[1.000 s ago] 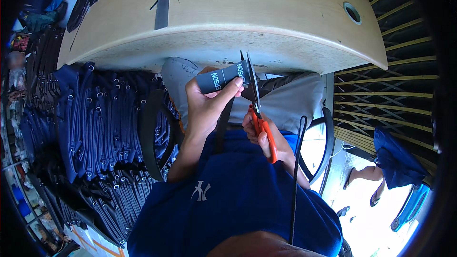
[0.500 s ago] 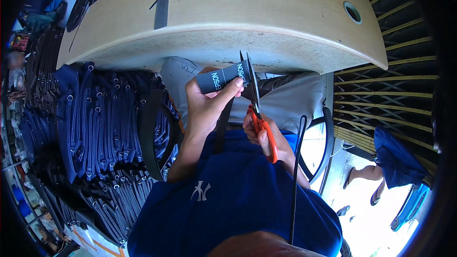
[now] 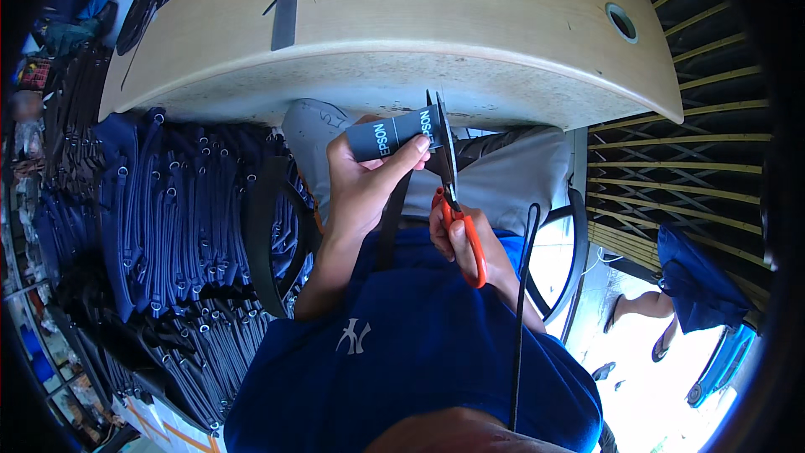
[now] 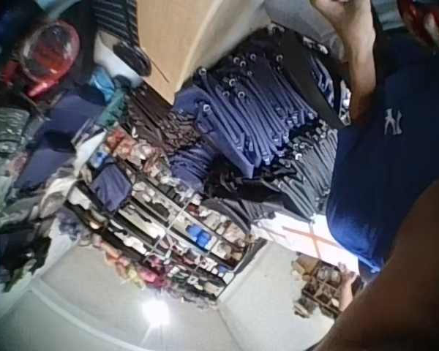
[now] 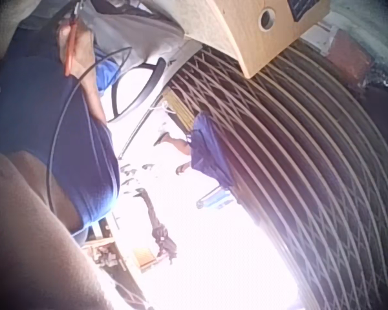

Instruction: Cutting printed garment labels from a strip using scissors.

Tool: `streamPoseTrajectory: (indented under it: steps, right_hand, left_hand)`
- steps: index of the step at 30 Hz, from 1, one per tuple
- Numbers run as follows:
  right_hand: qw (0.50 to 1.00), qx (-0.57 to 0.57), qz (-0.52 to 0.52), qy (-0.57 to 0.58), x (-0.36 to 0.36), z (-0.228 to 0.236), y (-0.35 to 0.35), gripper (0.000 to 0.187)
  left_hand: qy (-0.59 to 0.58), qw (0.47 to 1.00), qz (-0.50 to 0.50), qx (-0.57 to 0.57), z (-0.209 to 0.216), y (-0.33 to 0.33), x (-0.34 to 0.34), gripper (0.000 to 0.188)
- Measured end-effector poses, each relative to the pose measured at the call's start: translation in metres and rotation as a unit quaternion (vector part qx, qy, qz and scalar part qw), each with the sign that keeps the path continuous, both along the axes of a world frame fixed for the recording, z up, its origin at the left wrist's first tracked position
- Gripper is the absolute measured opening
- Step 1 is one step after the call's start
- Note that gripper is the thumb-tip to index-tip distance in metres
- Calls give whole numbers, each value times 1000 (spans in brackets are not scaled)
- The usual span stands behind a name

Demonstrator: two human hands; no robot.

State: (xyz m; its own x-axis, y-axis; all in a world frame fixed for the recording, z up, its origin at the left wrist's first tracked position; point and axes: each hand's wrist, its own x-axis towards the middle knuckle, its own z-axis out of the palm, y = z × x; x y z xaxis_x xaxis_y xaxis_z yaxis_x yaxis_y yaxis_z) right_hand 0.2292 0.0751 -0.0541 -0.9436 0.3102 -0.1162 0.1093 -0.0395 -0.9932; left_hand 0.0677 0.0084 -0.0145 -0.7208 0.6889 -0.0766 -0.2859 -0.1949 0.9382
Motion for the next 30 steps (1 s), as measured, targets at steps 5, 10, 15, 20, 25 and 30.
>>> streamPoseTrajectory:
  steps: [5, 10, 15, 20, 25, 30]
  right_hand:
    - [1000, 6, -8, -3, 0, 2, -1, 63]
    - [1000, -2, -15, -16, 0, 2, -3, 60]
    - [1000, -18, -18, -16, 0, 2, -4, 57]
    - [999, -32, -31, 3, 0, 2, -5, 54]
    - [999, -18, -34, -13, 0, 1, -4, 51]
    - [999, -12, -37, -12, 2, 0, -3, 47]
  left_hand:
    - [4, 1000, -8, 4, 0, 1, -1, 11]
    - [-2, 1000, -8, 10, 0, 1, -1, 10]
    - [1, 1000, -16, 11, 1, 2, -2, 10]
    - [-7, 1000, -14, 10, 0, 2, -2, 10]
    - [-13, 1000, -16, 12, -1, 2, -4, 9]
    - [-15, 1000, -23, 9, 2, 1, -7, 9]
